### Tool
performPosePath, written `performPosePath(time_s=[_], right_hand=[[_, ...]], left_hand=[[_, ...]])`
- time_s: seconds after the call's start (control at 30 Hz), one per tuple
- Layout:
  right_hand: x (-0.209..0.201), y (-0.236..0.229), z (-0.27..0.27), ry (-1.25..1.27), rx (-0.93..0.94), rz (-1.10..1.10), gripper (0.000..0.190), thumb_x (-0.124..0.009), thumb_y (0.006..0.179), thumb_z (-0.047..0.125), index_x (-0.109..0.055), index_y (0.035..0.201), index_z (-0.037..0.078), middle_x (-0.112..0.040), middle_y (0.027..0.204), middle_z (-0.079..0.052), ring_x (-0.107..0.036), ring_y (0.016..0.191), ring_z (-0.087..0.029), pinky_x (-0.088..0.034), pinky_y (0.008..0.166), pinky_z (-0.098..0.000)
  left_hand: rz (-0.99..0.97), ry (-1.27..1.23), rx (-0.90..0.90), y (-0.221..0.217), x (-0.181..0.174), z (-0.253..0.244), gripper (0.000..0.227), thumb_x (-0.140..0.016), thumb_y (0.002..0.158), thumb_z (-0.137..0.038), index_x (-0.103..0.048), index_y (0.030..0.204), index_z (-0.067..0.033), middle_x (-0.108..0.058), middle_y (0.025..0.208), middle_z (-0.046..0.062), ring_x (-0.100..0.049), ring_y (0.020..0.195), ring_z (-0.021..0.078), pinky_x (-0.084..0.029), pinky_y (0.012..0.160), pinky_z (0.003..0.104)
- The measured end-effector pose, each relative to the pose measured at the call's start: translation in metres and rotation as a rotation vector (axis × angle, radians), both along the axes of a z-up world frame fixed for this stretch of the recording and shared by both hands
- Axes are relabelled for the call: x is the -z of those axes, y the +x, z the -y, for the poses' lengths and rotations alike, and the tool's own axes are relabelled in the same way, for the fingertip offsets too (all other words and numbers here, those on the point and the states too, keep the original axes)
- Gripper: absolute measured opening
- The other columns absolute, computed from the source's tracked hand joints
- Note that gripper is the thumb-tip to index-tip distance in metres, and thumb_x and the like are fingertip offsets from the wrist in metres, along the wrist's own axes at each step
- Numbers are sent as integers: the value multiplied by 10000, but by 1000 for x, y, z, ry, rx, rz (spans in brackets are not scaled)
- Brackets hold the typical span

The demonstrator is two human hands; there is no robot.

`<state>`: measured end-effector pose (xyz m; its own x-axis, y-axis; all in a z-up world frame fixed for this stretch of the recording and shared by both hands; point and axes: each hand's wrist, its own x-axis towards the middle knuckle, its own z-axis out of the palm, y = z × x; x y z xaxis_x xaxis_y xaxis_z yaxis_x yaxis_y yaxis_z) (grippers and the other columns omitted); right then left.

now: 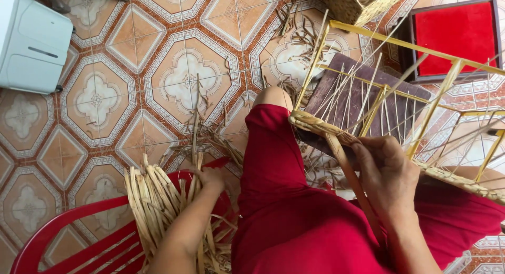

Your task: The person is weaving a rectangular basket from natural plant fibers on a metal frame.

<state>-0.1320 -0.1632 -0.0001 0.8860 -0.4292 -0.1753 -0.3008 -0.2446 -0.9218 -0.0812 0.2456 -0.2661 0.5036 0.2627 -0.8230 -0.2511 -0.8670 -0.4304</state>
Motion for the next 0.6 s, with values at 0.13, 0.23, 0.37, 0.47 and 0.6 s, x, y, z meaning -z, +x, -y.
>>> performPosePath(time_s=[0.13,0.23,0.37,0.47,0.6], right_hand=[[10,-3,2,-183,-14,58,127,-714,988,79,-679,1074,-7,-775,910,-102,-735,784,-107,-595,628,-248],[8,-3,1,-204,2,36,133,-728,977,97,-692,1071,10,-781,900,-87,-734,783,-93,-580,638,-243],[9,-4,2,-215,5,12,139,-735,971,101,-699,1074,13,-779,879,-83,-730,765,-92,-573,638,-247],[9,-5,0,-214,-4,10,138,-735,976,95,-696,1076,8,-776,877,-83,-720,760,-90,-566,636,-243],[3,-4,-1,-111,17,-14,130,-714,980,92,-687,1076,9,-772,869,-80,-719,735,-93,-575,596,-234]], left_hand=[[-64,106,24,5,25,3,590,-682,970,-487,-557,1464,-192,-492,1555,73,-406,1461,308,-232,1153,720],[52,65,44,10,61,-14,410,-675,983,-344,-687,1351,-165,-617,1458,79,-540,1360,333,-322,1093,640],[43,20,60,39,55,-3,367,-665,993,-271,-671,1349,-181,-657,1398,62,-595,1294,310,-320,1092,690],[110,11,150,61,41,13,321,-639,1011,-267,-723,1313,-200,-696,1381,50,-633,1269,286,-333,1121,651],[167,-48,250,87,-1,73,337,-496,1048,-343,-629,1347,-258,-632,1381,74,-559,1300,356,-290,1099,686]])
